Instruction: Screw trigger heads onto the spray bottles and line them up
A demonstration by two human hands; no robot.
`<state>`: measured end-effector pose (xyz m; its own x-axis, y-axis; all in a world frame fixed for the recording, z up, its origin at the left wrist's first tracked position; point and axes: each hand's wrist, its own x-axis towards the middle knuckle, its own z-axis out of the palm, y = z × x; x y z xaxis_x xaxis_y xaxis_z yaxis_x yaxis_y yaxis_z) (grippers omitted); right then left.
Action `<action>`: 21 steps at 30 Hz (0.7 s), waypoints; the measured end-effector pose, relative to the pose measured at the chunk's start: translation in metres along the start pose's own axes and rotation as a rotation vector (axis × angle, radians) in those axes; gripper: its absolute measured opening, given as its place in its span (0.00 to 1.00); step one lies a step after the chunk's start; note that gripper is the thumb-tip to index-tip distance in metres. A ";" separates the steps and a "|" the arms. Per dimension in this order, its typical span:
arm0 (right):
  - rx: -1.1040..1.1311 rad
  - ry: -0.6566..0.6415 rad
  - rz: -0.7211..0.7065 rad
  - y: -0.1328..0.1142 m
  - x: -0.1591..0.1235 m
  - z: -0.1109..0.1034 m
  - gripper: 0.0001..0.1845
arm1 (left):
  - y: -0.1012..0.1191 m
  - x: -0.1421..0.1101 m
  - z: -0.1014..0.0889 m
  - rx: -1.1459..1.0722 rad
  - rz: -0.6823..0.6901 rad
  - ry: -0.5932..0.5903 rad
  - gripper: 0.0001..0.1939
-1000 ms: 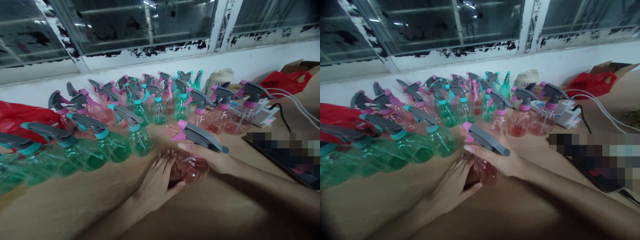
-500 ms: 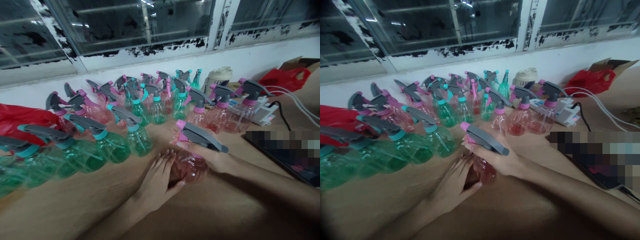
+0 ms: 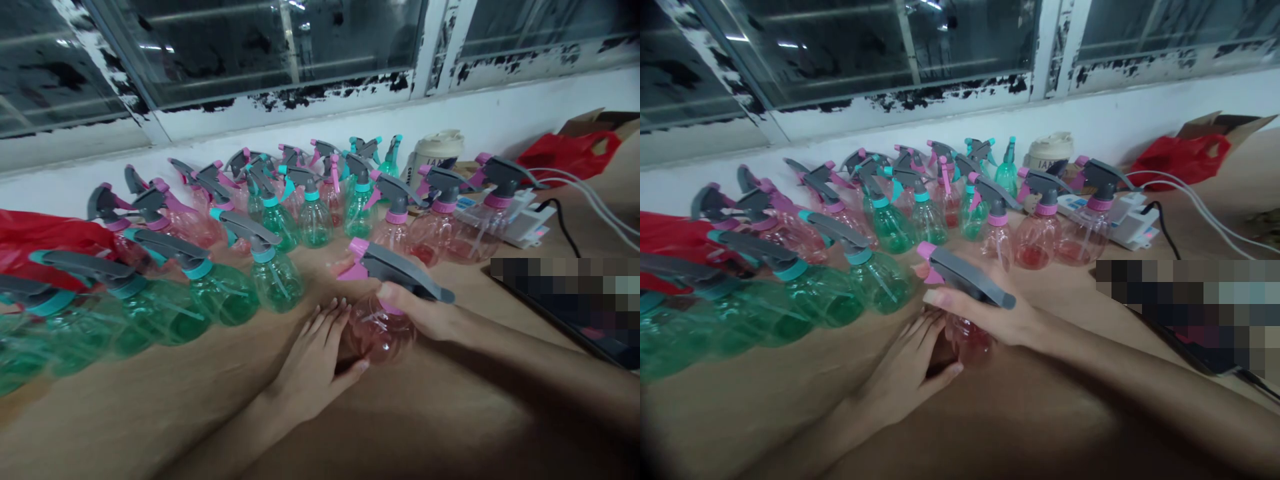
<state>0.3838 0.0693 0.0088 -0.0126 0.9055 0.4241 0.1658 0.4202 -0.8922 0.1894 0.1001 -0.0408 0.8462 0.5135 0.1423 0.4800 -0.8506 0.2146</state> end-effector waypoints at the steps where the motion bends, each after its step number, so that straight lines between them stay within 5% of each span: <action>1: -0.019 0.028 0.007 -0.001 0.000 0.001 0.11 | 0.000 0.000 0.000 -0.004 -0.001 0.000 0.33; 7: -0.127 0.111 -0.021 -0.009 0.000 0.006 0.08 | 0.000 -0.001 0.002 -0.023 -0.009 -0.002 0.33; 21: -0.034 0.040 0.001 -0.012 0.003 0.006 0.09 | -0.002 -0.001 0.003 -0.010 -0.012 0.001 0.32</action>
<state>0.3761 0.0671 0.0203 0.0273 0.9026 0.4296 0.1989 0.4162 -0.8872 0.1878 0.1009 -0.0441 0.8402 0.5237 0.1403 0.4879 -0.8432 0.2258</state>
